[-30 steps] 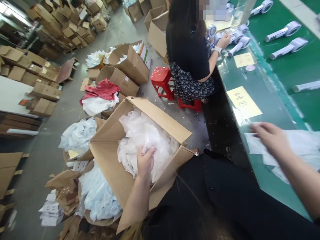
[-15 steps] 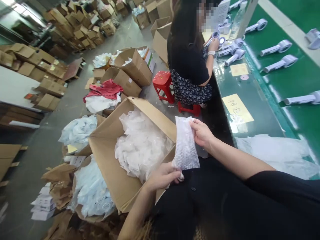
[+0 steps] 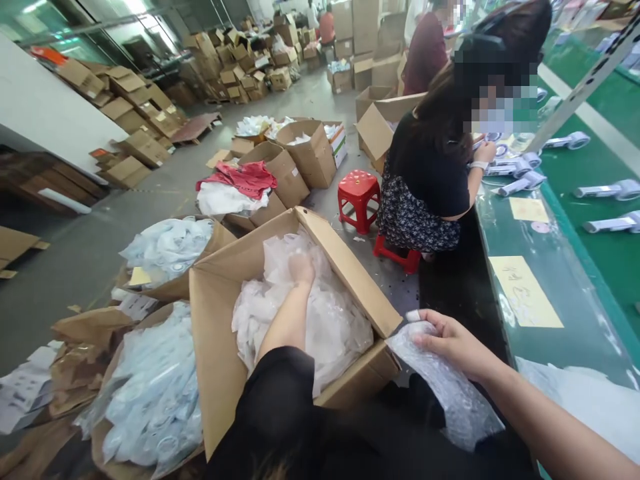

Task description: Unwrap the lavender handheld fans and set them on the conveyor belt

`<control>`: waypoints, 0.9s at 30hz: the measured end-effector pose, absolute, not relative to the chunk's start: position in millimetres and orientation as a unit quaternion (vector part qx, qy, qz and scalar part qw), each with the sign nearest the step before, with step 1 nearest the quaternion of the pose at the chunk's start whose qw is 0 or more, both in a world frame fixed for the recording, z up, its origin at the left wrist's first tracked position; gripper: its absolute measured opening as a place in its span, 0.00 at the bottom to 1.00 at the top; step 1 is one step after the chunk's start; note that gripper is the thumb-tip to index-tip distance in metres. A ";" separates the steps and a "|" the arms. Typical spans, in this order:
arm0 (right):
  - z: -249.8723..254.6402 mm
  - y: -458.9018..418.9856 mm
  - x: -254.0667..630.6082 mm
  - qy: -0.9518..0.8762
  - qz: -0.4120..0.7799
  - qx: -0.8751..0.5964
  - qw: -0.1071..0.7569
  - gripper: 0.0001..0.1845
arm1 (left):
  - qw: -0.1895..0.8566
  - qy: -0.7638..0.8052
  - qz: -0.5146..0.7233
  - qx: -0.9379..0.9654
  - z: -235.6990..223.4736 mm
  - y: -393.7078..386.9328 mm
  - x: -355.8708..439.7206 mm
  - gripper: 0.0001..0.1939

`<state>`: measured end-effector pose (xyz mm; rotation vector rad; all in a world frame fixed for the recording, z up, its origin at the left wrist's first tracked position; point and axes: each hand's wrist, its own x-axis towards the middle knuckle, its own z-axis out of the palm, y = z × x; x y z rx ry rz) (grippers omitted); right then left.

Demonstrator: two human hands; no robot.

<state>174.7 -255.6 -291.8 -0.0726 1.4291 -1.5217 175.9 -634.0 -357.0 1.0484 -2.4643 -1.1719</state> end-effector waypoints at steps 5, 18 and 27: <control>-294.9 -243.5 159.0 0.531 -0.657 0.002 0.534 0.18 | 0.160 -0.908 -0.300 0.247 -349.9 -617.4 219.9 0.13; -267.6 -268.9 178.5 0.287 -0.770 -0.056 0.567 0.15 | 0.319 -0.827 -0.459 -0.057 -268.6 -455.9 322.0 0.12; -259.0 -248.9 172.2 0.394 -0.834 -0.012 0.387 0.18 | 0.240 -0.844 -0.479 -0.040 -283.1 -388.1 355.5 0.08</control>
